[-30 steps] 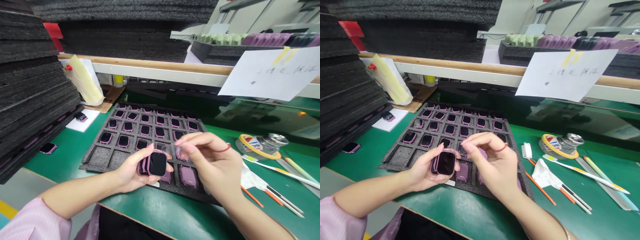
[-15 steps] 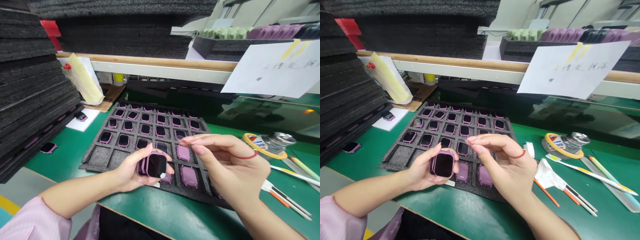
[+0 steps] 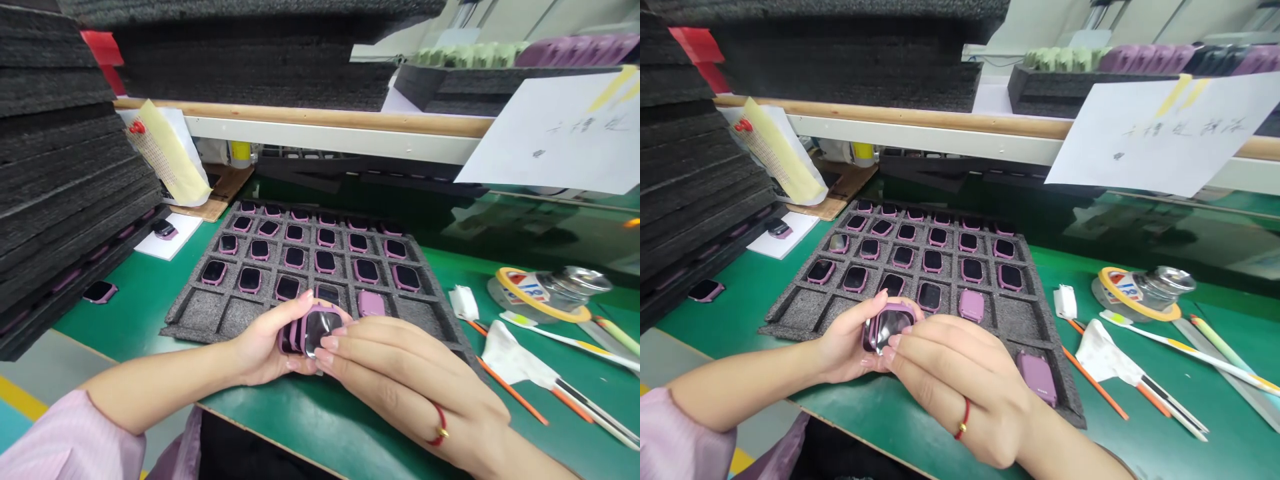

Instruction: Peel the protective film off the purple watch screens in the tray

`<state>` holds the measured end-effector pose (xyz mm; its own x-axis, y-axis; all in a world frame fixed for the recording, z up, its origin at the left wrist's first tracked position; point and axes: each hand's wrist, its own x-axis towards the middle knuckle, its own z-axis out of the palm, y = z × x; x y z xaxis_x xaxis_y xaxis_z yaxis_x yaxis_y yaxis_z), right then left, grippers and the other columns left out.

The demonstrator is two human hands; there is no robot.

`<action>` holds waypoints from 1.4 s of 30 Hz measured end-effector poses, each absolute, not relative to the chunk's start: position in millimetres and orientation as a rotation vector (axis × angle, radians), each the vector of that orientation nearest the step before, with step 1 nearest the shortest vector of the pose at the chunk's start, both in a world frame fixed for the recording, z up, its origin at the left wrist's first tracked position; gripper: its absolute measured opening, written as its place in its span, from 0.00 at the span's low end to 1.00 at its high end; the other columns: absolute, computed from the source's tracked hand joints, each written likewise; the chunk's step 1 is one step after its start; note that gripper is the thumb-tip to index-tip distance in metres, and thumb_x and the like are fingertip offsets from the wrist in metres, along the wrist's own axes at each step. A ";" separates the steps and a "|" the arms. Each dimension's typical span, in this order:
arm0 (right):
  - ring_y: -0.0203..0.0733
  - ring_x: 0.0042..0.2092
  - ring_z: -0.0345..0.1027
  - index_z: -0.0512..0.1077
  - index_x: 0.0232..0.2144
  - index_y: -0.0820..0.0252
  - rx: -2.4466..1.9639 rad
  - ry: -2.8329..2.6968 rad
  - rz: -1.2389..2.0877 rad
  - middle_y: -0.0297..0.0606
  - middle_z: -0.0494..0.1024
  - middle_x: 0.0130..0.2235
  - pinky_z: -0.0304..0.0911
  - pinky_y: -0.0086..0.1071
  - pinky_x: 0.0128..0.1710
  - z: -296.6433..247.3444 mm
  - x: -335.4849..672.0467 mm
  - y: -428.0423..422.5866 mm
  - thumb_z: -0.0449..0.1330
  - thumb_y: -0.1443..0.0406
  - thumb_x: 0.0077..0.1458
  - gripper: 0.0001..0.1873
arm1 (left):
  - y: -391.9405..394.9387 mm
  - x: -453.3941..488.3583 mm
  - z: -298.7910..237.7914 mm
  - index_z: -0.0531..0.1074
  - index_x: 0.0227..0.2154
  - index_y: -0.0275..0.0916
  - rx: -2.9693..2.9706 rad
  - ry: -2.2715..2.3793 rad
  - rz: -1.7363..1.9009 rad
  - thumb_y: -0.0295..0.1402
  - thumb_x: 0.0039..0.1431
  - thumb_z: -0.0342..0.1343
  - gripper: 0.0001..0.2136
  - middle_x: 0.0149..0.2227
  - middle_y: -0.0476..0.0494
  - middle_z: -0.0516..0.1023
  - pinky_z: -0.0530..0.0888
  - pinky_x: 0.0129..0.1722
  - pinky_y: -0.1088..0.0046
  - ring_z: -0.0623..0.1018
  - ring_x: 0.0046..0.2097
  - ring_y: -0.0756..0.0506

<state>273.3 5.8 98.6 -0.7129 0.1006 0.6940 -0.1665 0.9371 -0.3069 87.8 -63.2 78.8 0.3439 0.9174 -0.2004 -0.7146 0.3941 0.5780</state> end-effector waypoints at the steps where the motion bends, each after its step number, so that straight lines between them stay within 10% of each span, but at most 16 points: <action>1: 0.40 0.47 0.79 0.74 0.53 0.54 0.059 -2.319 0.415 0.33 0.84 0.46 0.75 0.33 0.49 99.2 270.5 6.7 0.57 0.72 0.65 0.16 | -63.2 88.0 78.1 0.76 0.35 0.34 0.438 0.561 1.116 0.51 0.52 0.67 0.23 0.26 0.50 0.70 0.50 0.13 0.84 0.62 0.19 0.58; 10: 0.41 0.33 0.68 0.64 0.59 0.59 -0.274 -2.359 0.498 0.34 0.74 0.32 0.69 0.38 0.33 94.2 257.0 4.2 0.67 0.55 0.58 0.32 | -64.4 91.9 72.1 0.69 0.32 0.35 0.728 0.679 1.159 0.56 0.53 0.63 0.25 0.19 0.57 0.63 0.46 0.15 0.80 0.52 0.16 0.59; 29: 0.50 0.45 0.75 0.70 0.51 0.55 -0.497 -2.375 0.205 0.43 0.80 0.44 0.72 0.46 0.45 96.5 298.5 45.5 0.64 0.60 0.57 0.20 | -65.4 87.8 84.6 0.67 0.32 0.37 0.530 0.775 1.181 0.39 0.53 0.68 0.15 0.28 0.49 0.77 0.51 0.18 0.81 0.61 0.18 0.60; 42: 0.51 0.50 0.76 0.76 0.49 0.50 -0.716 -2.312 0.187 0.41 0.81 0.49 0.72 0.51 0.51 84.4 339.4 65.6 0.61 0.61 0.63 0.13 | -66.7 92.4 88.2 0.75 0.36 0.34 0.594 0.823 1.176 0.50 0.57 0.61 0.21 0.32 0.45 0.77 0.50 0.18 0.79 0.63 0.19 0.58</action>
